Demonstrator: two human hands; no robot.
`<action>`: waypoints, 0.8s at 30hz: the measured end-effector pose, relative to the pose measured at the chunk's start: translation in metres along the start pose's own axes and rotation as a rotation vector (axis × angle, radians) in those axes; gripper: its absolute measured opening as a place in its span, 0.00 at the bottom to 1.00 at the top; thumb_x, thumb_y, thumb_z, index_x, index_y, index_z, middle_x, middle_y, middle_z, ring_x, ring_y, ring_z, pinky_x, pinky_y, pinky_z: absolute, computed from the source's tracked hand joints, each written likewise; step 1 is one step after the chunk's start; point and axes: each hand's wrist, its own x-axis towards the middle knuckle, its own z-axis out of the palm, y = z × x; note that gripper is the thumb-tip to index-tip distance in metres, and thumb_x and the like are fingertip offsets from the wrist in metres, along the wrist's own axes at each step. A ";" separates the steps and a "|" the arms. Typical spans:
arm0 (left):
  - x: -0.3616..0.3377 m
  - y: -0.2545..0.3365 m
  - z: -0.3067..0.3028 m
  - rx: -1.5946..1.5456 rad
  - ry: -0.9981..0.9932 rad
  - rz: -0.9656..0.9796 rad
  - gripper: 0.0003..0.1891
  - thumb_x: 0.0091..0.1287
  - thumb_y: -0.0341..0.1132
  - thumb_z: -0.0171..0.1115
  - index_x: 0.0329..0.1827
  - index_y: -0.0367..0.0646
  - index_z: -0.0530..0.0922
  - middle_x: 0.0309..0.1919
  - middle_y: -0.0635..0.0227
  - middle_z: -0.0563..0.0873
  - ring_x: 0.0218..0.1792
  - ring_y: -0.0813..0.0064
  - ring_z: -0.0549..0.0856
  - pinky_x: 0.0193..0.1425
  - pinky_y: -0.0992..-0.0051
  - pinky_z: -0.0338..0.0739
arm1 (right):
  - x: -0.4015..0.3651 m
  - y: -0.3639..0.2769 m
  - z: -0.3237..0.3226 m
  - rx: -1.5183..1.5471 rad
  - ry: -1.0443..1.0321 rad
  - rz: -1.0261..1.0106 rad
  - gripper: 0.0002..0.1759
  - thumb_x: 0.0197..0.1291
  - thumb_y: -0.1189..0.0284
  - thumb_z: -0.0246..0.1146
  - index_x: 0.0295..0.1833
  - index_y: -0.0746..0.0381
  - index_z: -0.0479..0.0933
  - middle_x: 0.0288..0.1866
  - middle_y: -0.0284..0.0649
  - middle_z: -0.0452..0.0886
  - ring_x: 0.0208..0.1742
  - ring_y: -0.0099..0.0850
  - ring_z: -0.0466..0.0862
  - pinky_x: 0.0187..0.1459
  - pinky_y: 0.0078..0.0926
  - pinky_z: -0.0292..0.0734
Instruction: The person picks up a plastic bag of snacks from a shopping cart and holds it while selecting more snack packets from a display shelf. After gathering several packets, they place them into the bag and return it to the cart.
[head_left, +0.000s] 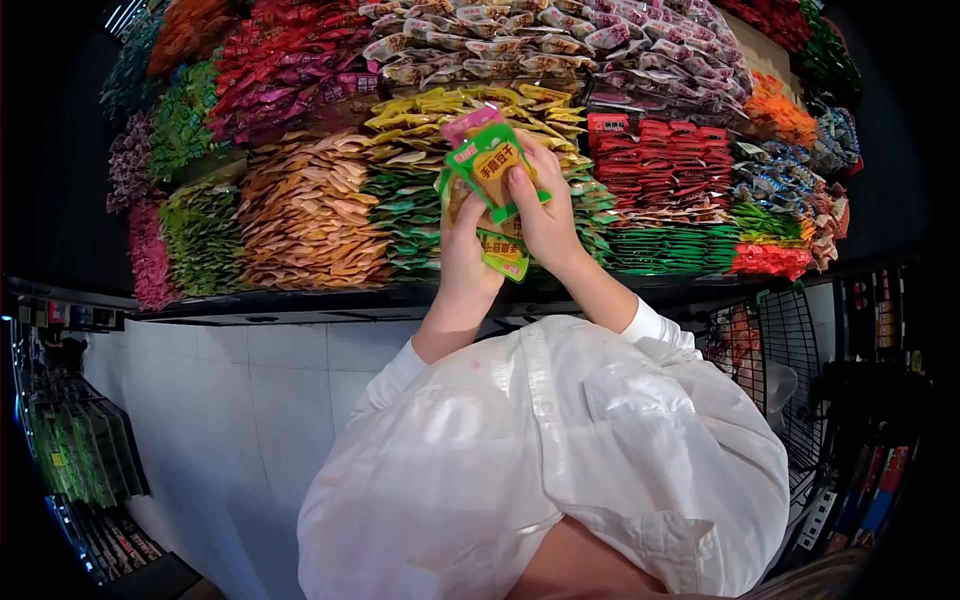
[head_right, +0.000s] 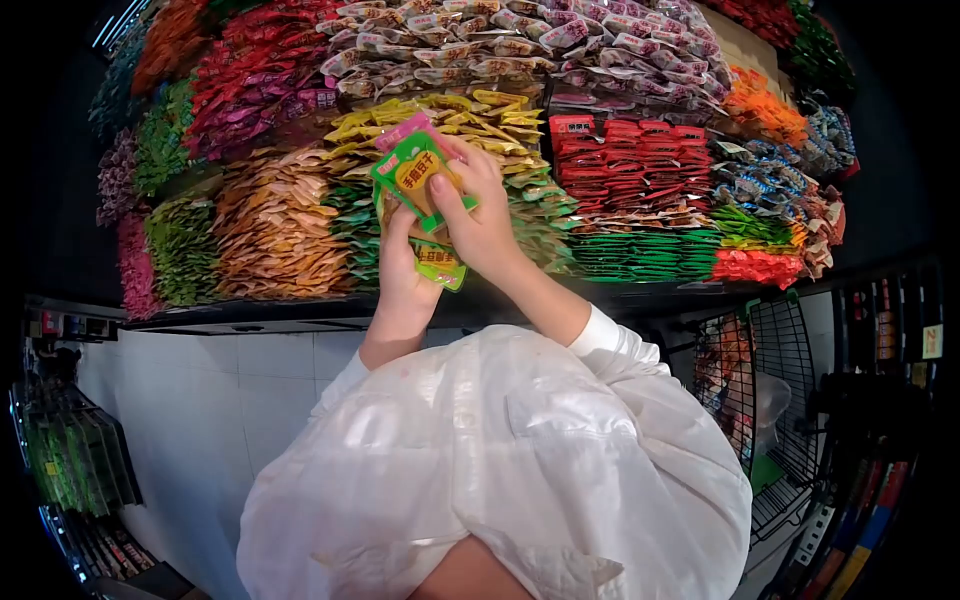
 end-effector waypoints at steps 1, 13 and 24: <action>-0.001 0.010 -0.006 -0.004 -0.006 0.001 0.18 0.67 0.30 0.51 0.60 0.46 0.66 0.52 0.68 0.76 0.53 0.72 0.77 0.55 0.69 0.73 | 0.000 -0.004 0.012 0.030 0.020 -0.013 0.16 0.64 0.64 0.53 0.44 0.66 0.77 0.60 0.47 0.70 0.58 0.42 0.67 0.60 0.36 0.58; -0.005 0.100 -0.045 0.001 -0.058 -0.106 0.17 0.68 0.34 0.50 0.60 0.47 0.66 0.52 0.69 0.76 0.53 0.71 0.77 0.56 0.68 0.73 | 0.000 -0.031 0.105 0.199 0.117 0.034 0.23 0.66 0.68 0.50 0.64 0.64 0.67 0.60 0.41 0.73 0.55 0.31 0.71 0.60 0.26 0.60; 0.004 0.109 -0.063 -0.039 0.047 -0.195 0.16 0.68 0.34 0.50 0.59 0.45 0.68 0.52 0.67 0.77 0.53 0.70 0.77 0.56 0.67 0.73 | -0.004 -0.014 0.119 0.026 0.115 0.141 0.19 0.68 0.65 0.48 0.55 0.67 0.73 0.55 0.44 0.75 0.58 0.36 0.68 0.61 0.30 0.58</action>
